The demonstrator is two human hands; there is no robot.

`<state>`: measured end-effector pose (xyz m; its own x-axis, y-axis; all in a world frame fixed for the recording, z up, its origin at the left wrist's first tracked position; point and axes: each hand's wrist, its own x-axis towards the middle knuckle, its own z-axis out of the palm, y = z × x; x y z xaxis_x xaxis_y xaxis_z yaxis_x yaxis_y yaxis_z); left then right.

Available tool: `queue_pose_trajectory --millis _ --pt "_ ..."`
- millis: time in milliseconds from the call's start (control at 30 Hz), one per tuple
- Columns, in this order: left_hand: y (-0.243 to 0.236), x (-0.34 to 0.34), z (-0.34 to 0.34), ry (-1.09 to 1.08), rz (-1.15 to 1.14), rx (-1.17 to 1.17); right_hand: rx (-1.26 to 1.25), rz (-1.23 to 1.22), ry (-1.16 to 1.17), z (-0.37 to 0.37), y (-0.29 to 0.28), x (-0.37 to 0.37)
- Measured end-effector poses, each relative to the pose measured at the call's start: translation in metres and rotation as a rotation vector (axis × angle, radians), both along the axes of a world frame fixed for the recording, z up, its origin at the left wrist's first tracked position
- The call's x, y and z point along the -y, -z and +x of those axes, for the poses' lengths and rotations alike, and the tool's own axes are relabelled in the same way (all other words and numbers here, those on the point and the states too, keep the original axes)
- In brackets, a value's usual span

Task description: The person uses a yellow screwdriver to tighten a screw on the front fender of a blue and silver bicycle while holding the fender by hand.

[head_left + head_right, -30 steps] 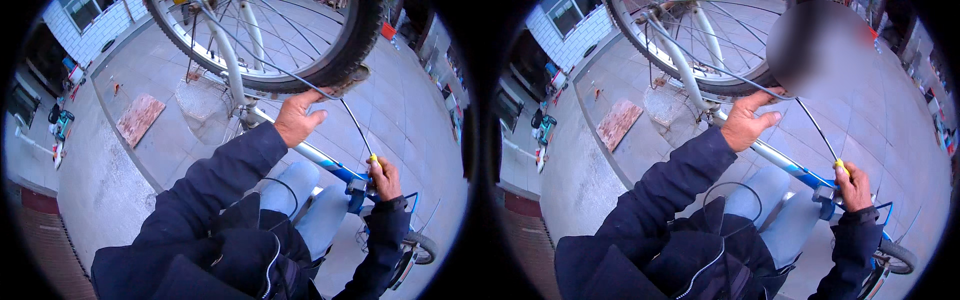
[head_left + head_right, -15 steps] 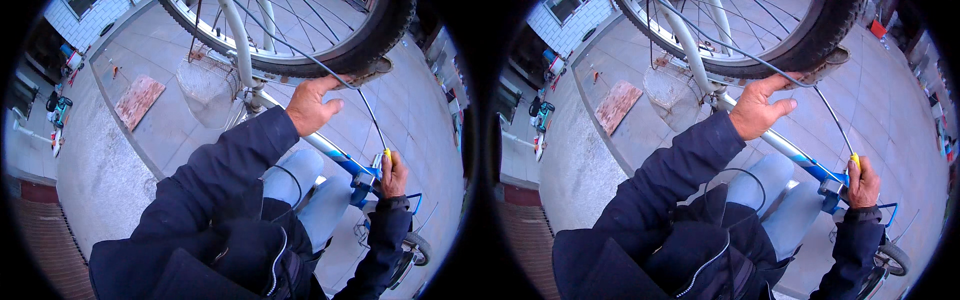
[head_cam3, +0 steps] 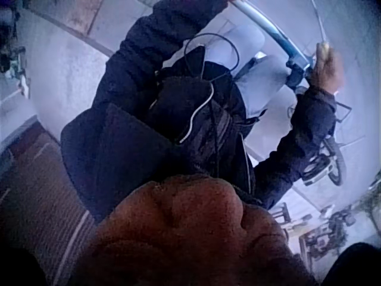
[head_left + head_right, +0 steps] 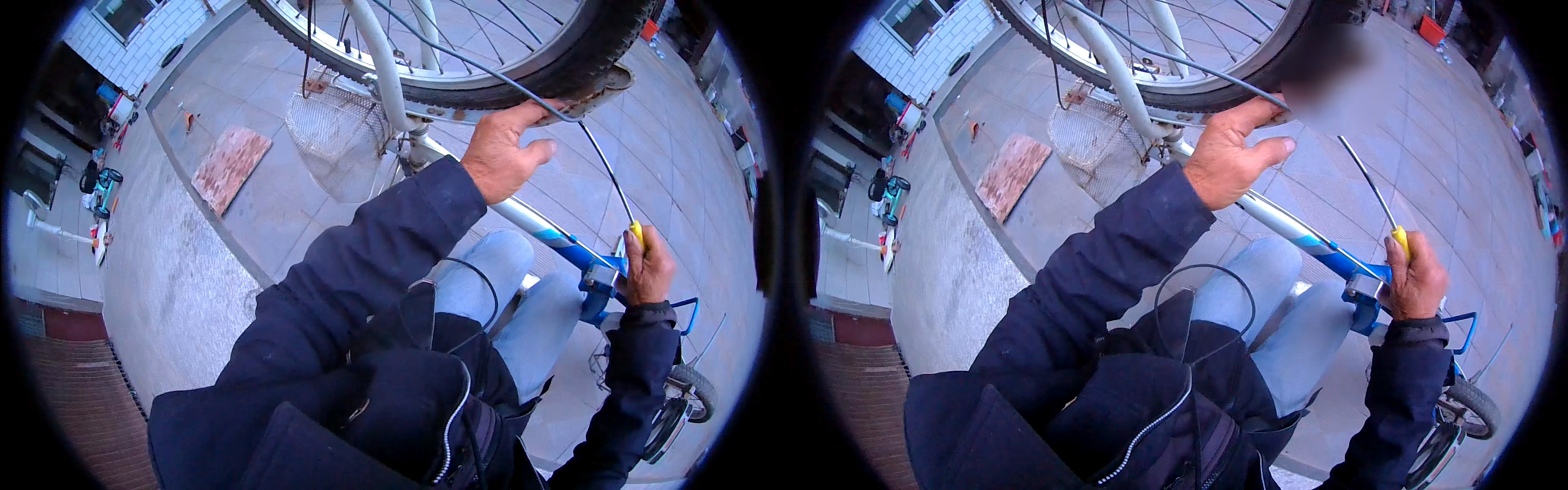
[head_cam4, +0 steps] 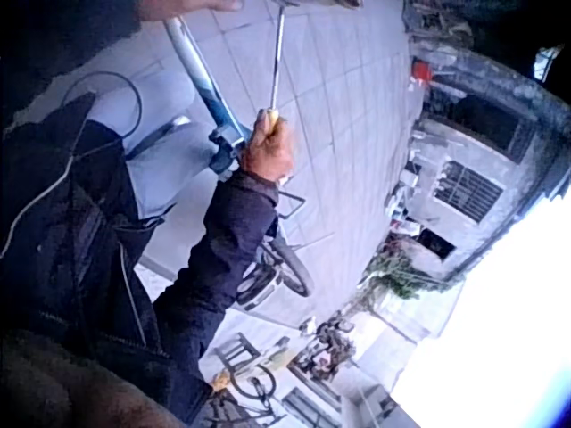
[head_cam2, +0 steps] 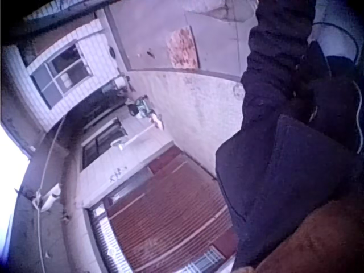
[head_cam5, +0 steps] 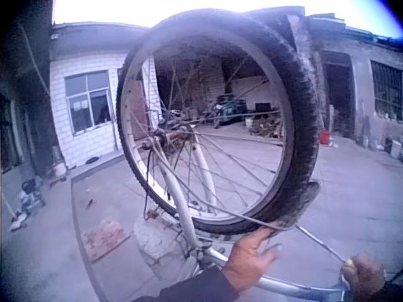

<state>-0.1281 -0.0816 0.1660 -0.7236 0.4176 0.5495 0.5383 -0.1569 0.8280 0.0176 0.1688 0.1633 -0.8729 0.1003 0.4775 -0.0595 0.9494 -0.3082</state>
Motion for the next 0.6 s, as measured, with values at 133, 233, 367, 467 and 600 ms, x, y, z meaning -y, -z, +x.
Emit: queue_pose_trajectory --millis 133,233,367,467,600 --pt "-0.002 0.0 0.0 0.015 0.012 -0.01 0.29 -0.313 0.007 0.001 -0.004 -0.004" --pt "0.001 -0.001 0.0 -0.002 -0.01 -0.03 0.31 -0.37 -0.016 0.001 -0.001 -0.009" --pt "-0.001 0.001 0.003 -0.016 -0.006 0.001 0.2 -0.26 -0.008 -0.002 0.004 -0.008" --pt "0.001 0.0 0.001 -0.019 0.01 -0.015 0.007 -0.004 0.074 -0.001 0.003 0.001" --pt "0.003 -0.001 0.0 -0.01 0.008 0.007 -0.139 0.164 0.088 -0.002 0.002 0.003"
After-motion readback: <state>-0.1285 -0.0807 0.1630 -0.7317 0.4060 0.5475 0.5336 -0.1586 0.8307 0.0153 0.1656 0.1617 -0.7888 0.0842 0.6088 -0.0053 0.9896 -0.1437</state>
